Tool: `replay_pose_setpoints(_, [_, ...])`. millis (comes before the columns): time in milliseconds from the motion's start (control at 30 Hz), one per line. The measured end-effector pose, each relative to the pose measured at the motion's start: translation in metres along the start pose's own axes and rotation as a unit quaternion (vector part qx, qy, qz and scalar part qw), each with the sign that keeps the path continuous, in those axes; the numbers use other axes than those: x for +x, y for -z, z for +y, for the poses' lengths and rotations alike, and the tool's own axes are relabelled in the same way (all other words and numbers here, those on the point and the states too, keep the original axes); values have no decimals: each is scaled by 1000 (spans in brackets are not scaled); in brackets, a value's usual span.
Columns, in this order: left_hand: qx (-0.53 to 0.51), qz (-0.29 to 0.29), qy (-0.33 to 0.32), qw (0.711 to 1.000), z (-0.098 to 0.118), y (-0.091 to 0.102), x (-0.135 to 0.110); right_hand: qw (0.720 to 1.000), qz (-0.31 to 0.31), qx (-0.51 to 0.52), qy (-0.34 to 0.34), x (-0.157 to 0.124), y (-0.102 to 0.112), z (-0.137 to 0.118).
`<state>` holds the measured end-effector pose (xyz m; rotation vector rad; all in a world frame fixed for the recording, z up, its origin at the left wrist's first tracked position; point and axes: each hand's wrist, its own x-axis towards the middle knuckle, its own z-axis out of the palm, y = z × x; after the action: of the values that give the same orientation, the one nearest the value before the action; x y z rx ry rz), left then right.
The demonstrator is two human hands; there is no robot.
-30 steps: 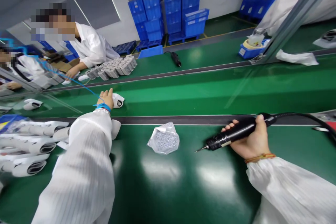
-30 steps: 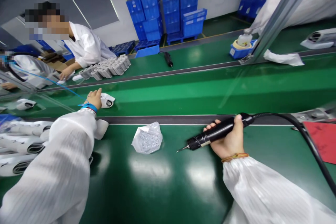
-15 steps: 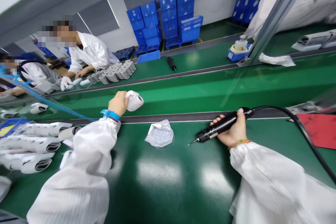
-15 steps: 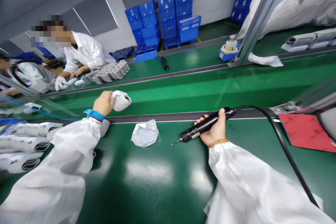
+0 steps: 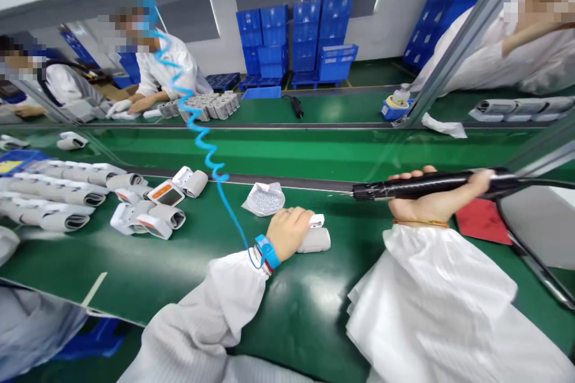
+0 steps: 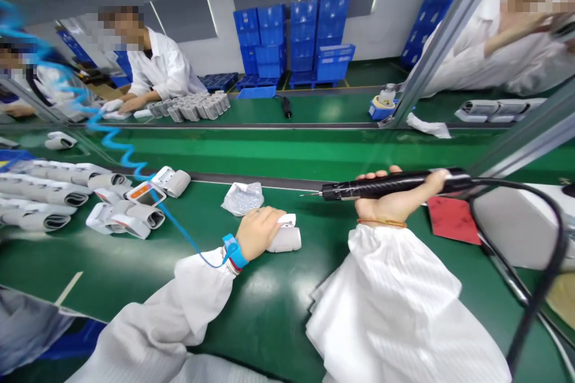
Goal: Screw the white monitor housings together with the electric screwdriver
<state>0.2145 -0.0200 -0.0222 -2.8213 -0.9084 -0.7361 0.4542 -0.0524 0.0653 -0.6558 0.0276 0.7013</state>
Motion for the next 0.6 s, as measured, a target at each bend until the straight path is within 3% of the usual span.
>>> replay_pose_setpoints(167, [-143,-3,33,989,2,-11,-19,993,-34,-19,113,-47,-16,-24])
replay_pose_setpoints(333, [-156,-38,53,986,3,-23,-29,942,-286,-132,117,-81,-13,-15])
replay_pose_setpoints(467, [-139,-26,51,989,7,-20,-24,923,-318,-177,128,-97,-12,-4])
replay_pose_setpoints(600, [-92,11,9,996,13,-9,-22,920,-326,-184,117,-95,-8,-1])
